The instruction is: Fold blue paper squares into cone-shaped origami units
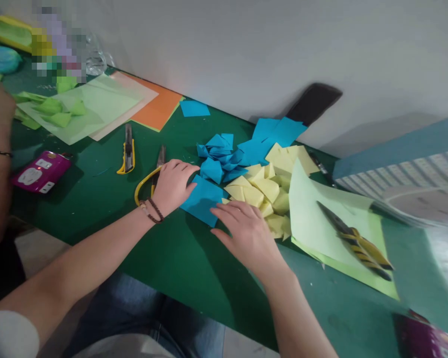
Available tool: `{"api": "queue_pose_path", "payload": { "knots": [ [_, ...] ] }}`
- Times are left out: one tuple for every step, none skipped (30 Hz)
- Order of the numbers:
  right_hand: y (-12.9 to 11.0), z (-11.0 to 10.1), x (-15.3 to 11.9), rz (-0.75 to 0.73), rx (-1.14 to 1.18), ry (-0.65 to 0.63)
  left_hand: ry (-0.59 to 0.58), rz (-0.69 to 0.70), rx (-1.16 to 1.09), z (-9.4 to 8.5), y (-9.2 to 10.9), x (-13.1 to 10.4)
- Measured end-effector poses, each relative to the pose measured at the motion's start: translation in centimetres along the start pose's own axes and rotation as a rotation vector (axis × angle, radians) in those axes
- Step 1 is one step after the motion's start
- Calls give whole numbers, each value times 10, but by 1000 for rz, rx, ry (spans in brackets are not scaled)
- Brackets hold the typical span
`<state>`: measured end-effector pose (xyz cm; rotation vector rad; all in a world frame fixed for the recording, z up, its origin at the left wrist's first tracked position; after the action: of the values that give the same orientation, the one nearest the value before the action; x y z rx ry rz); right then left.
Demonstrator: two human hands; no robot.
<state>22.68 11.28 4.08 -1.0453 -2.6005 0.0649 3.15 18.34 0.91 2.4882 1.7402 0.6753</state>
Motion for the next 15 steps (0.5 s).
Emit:
{"api": "queue_pose_path", "payload": {
  "knots": [
    [-3, 3, -4, -24, -31, 7, 9, -1, -9, 1, -1, 1],
    [-5, 6, -6, -43, -61, 34, 23, -15, -29, 1, -3, 3],
    [-6, 9, -7, -61, -85, 69, 41, -40, -62, 1, -5, 5],
    [-6, 12, -7, -75, -102, 107, 64, -72, -108, 1, -7, 7],
    [-5, 14, -6, -88, -112, 140, 89, -100, -164, 0, -9, 9],
    [-4, 16, -5, -100, -116, 167, 113, -121, -227, 0, -11, 10],
    [-3, 17, -4, -115, -116, 187, 138, -131, -291, -1, -13, 11],
    [-1, 18, -4, -129, -115, 204, 164, -130, -352, -2, -14, 12],
    [0, 18, -4, -138, -107, 220, 192, -118, -401, -3, -14, 12],
    [0, 18, -4, -142, -89, 238, 226, -98, -433, -4, -14, 13],
    [-1, 16, -5, -139, -59, 261, 266, -73, -447, -7, -14, 12],
    [-2, 13, -6, -127, -16, 294, 311, -47, -443, -10, -13, 12],
    [-4, 10, -7, -98, 42, 332, 354, -21, -427, -15, -11, 12],
    [-7, 5, -10, -52, 110, 370, 394, 5, -404, -21, -8, 11],
    [-10, 0, -13, 1, 179, 394, 423, 27, -380, -29, -4, 10]
  ]
}}
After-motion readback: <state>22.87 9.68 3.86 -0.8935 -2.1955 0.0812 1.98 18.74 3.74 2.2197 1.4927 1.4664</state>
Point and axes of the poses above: each hand's wrist, its own x-axis towards the middle knuckle, its own z-axis out of the palm, y = z × x, the point moved 2 cm from there along x, towards the middle knuckle, and after that the axes turned 7 degrees about x, right-handed, at the moved point
